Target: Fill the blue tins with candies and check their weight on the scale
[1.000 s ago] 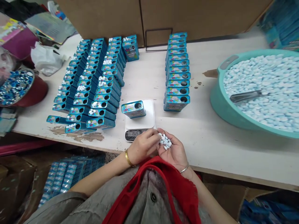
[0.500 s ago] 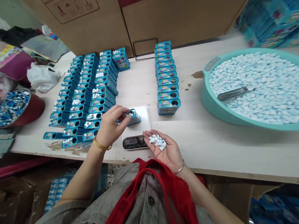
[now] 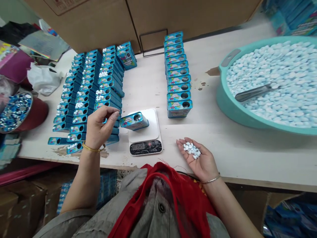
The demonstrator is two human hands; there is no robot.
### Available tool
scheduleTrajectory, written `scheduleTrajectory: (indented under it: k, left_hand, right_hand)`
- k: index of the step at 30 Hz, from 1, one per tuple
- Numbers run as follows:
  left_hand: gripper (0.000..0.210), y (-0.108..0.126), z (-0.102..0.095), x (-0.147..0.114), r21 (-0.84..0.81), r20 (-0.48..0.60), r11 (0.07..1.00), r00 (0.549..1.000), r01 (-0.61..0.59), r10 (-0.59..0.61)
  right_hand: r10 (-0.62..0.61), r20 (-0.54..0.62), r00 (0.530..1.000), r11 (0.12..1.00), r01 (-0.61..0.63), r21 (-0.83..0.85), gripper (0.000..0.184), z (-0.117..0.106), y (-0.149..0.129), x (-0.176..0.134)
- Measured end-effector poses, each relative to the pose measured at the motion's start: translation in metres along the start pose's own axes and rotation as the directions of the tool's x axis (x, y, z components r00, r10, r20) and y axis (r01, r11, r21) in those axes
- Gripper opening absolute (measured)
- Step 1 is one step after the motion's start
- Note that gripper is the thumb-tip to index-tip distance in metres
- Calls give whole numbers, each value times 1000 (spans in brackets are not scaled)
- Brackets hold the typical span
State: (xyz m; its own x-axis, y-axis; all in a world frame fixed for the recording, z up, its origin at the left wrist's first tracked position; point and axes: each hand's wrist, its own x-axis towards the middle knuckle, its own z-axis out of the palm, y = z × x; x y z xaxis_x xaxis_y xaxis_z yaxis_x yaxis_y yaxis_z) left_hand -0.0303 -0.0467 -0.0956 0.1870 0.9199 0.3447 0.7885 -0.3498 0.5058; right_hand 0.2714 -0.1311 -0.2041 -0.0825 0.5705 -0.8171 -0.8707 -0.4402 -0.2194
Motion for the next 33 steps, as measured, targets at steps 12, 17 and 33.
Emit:
scheduleTrajectory:
  k: [12, 17, 33]
  left_hand:
    - [13, -2, 2, -1, 14, 4, 1000, 1000, 9, -9]
    - [17, -7, 8, -2, 8, 82, 998, 995, -56, 55]
    - [37, 83, 113, 39, 134, 363, 858, 830, -496, 423]
  right_hand:
    - [-26, 120, 992, 1000, 28, -12, 19, -9, 4, 5]
    - [-32, 106, 994, 999, 34, -13, 20, -8, 5, 5]
    - [1, 178, 984, 998, -13, 69, 13, 7, 8, 5]
